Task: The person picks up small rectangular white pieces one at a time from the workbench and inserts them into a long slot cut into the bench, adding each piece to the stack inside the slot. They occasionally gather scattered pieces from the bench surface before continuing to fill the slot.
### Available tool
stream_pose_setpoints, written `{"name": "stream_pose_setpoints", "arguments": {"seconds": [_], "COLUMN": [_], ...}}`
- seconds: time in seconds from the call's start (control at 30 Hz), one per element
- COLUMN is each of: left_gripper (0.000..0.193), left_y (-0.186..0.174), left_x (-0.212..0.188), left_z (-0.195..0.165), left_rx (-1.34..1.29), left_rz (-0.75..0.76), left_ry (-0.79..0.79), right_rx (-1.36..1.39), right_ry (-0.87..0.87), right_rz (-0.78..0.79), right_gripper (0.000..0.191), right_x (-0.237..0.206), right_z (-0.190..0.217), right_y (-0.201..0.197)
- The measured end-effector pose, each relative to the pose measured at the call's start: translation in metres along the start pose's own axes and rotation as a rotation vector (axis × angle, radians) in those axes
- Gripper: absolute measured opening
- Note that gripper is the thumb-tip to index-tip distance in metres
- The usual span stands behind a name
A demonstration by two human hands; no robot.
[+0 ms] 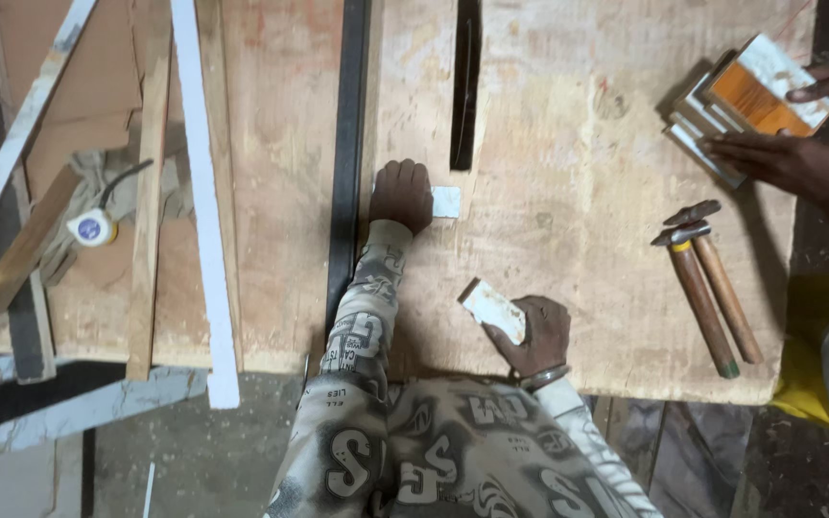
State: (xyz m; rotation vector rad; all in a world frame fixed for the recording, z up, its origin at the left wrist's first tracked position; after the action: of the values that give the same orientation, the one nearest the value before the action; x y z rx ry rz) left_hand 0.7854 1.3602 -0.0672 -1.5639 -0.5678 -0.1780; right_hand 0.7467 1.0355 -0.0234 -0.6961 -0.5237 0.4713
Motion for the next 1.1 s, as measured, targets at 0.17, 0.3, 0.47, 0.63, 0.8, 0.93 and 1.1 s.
{"name": "stream_pose_setpoints", "arguments": {"seconds": [0.17,0.3,0.47,0.63,0.8,0.93,1.1], "left_gripper": [0.009,0.009,0.009,0.014,0.015,0.013,0.013], "left_y": [0.013,0.021,0.031,0.036,0.038,0.042,0.047], "left_x": [0.030,0.048,0.070,0.084,0.089,0.095,0.109], "left_z": [0.010,0.018,0.025,0.029,0.033,0.035,0.039], "left_rx": [0.008,0.018,0.057,0.016,0.069,0.079,0.112], "left_rz": [0.011,0.060,0.145,0.141,0.145,0.152,0.136], "left_ry": [-0.028,-0.026,-0.020,-0.022,-0.012,-0.004,-0.004], "right_rx": [0.013,0.038,0.044,0.054,0.064,0.048,0.019], "right_ry": [0.021,0.025,0.052,0.076,0.093,0.091,0.148], "right_rz": [0.013,-0.001,0.001,0.017,0.003,-0.009,0.017], "right_gripper": [0.048,0.048,0.049,0.049,0.048,0.049,0.051], "right_x": [0.005,0.008,0.011,0.013,0.016,0.015,0.010], "right_z": [0.003,0.007,0.008,0.008,0.010,0.009,0.005], "right_y": [-0.001,-0.003,-0.006,-0.008,-0.008,-0.006,-0.004]}}
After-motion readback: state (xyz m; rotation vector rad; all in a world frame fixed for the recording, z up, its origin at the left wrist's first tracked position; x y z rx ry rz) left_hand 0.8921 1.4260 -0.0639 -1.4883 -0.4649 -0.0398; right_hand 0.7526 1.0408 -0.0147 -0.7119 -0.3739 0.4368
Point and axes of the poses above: each hand's wrist, its own x-axis towards the middle knuckle, its own y-axis out of the palm, z = x × y, the point moved 1 cm from there along x, towards the middle knuckle, and after that the axes turned 7 degrees about x, right-handed, at the moved point
